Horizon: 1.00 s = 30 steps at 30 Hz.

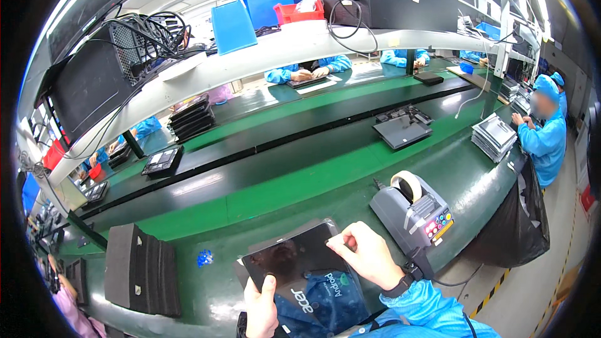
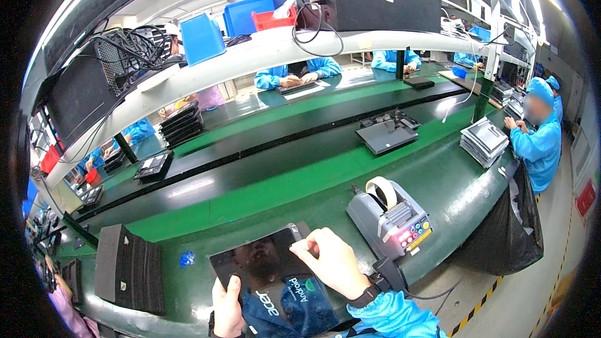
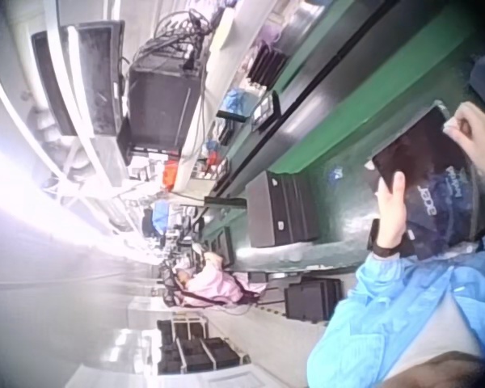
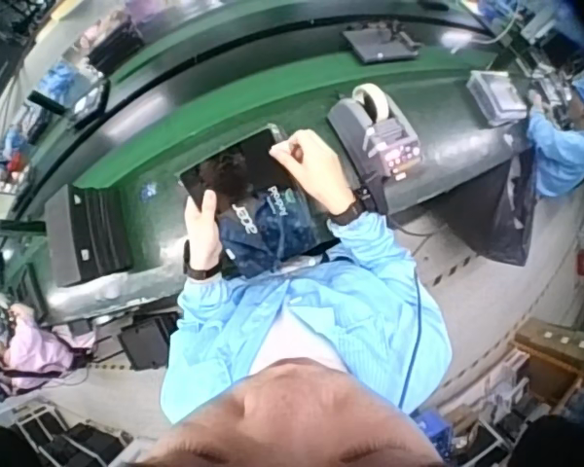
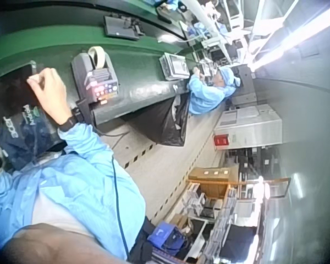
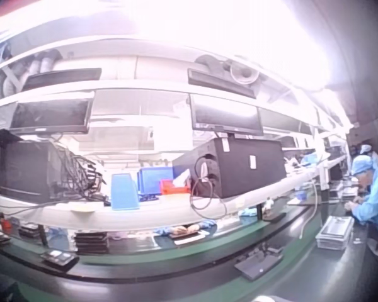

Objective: The recorder is assembling tablet computers on a factory production line, placing screens and internal components into frames.

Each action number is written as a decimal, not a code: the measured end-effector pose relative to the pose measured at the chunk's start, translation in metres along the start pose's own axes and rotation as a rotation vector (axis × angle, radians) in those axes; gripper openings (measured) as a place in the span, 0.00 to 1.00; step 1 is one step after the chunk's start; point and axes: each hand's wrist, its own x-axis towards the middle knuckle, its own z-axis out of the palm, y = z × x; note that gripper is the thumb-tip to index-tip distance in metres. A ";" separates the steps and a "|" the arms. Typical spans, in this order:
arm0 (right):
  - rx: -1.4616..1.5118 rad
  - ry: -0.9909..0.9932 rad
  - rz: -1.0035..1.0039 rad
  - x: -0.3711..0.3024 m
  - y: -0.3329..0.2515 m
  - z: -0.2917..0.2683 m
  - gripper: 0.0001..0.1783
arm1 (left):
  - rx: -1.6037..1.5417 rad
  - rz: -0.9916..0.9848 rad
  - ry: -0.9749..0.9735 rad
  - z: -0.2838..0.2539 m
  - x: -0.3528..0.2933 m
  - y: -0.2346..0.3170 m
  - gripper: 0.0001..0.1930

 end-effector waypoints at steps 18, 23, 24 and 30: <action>0.676 0.300 0.446 -0.003 0.012 0.013 0.09 | -0.080 -0.098 0.041 -0.008 -0.002 -0.008 0.16; -0.065 0.412 -0.304 -0.025 -0.016 0.008 0.09 | -0.061 -0.040 0.029 -0.007 -0.005 -0.003 0.16; -0.116 0.371 -0.348 -0.026 -0.022 0.009 0.10 | -0.061 -0.040 0.024 -0.005 -0.006 0.000 0.16; -0.062 0.368 -0.319 -0.023 -0.009 0.024 0.10 | -0.005 0.004 0.032 0.000 -0.012 0.004 0.20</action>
